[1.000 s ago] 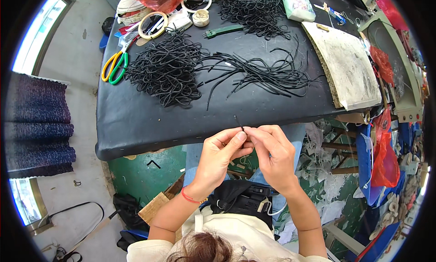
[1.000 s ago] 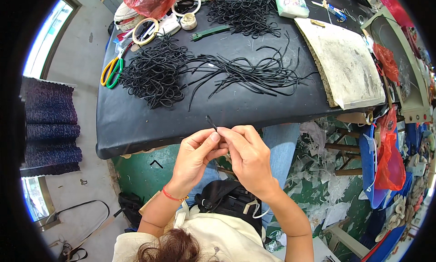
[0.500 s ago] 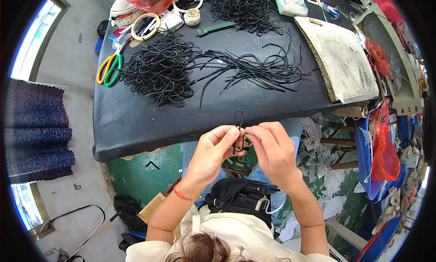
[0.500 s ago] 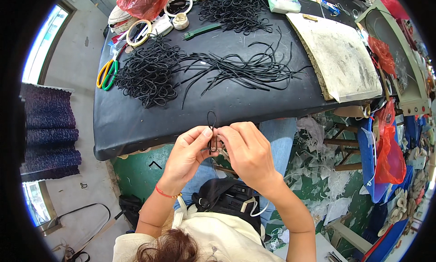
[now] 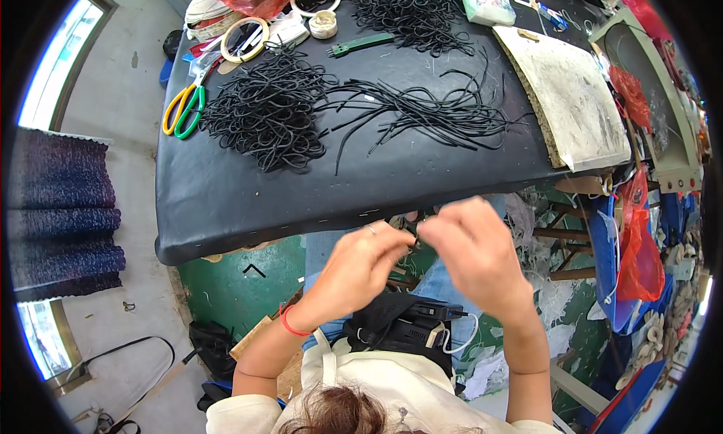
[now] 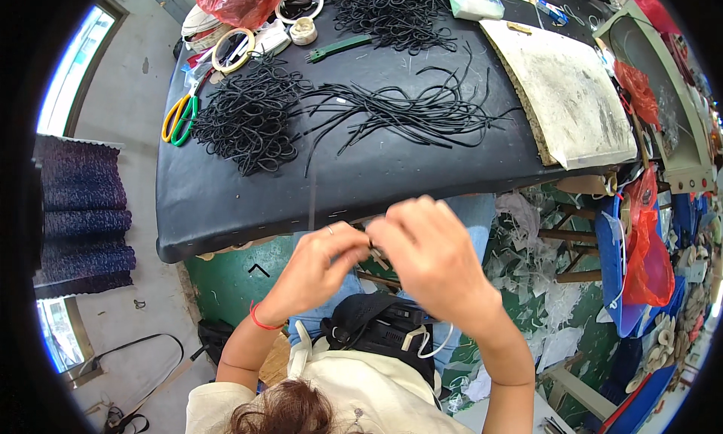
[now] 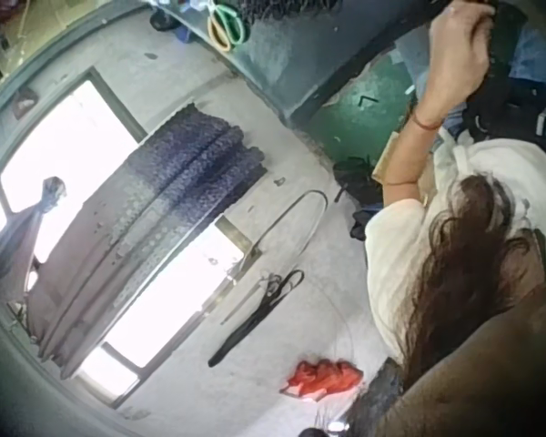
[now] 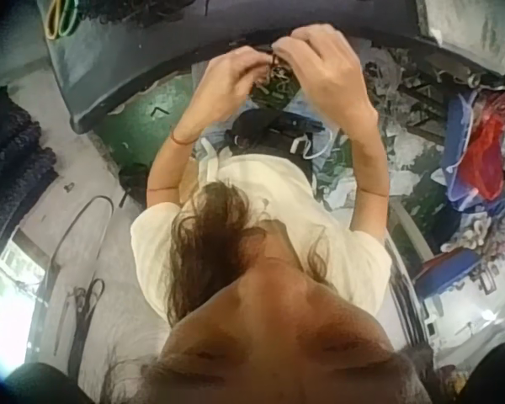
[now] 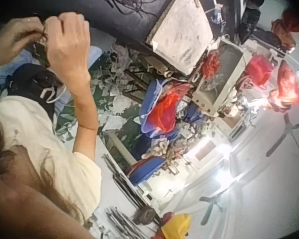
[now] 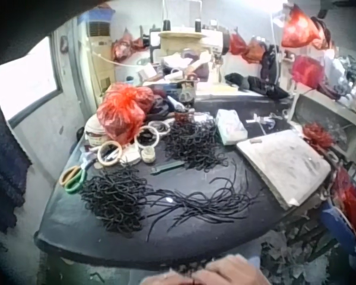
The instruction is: The person repeatedly picks up short black cords from a table, ties them into knots by hand, and places the finished knots into a red plastic basket. The workspace is cluttered with tools and materials, and another person is visible working in the background.
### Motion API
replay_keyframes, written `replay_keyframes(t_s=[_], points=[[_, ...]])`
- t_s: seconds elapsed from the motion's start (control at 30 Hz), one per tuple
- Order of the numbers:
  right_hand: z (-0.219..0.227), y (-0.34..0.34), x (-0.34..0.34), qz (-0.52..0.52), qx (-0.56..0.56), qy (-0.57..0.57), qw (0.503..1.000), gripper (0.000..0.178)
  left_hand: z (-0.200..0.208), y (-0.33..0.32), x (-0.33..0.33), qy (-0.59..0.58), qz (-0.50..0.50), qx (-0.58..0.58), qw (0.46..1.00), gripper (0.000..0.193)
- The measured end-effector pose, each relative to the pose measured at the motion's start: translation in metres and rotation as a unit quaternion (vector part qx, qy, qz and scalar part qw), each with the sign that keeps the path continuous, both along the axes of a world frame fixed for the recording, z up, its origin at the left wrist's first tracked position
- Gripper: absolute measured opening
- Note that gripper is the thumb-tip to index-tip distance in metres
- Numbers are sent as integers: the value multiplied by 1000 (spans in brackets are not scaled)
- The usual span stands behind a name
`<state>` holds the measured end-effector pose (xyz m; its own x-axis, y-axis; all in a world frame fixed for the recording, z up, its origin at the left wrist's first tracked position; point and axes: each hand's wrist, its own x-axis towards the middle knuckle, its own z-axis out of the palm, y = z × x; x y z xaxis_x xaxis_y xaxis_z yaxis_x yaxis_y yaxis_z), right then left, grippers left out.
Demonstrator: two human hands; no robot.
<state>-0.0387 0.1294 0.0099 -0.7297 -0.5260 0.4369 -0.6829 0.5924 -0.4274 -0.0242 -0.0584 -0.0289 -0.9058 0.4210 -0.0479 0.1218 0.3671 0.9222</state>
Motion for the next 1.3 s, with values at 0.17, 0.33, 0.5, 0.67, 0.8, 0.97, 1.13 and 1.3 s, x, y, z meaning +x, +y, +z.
replay_keyframes(t_s=[0.17,0.33,0.5,0.67,0.8,0.97,1.13,1.3], points=[[-24,3,1,-67,-182,-217,957,8,13,2,1,-306,63,359,880,31],[-19,-10,24,-95,-172,-252,948,18,-2,1,-2,-279,96,354,887,28],[-22,-11,33,-25,-391,-476,787,23,-4,4,4,-237,117,359,895,22],[-23,-15,33,-72,-402,-453,792,14,-2,7,7,-226,158,381,883,20],[-29,-28,33,-165,-368,-351,845,7,-6,19,13,-183,215,408,868,15],[-26,-35,29,-198,-409,-370,810,17,-6,29,19,-117,250,389,879,18],[-34,-22,16,-161,-376,-355,841,20,-1,17,14,-102,196,247,943,21],[-32,-19,15,-111,-402,-456,786,17,9,9,8,-129,124,196,964,23]])
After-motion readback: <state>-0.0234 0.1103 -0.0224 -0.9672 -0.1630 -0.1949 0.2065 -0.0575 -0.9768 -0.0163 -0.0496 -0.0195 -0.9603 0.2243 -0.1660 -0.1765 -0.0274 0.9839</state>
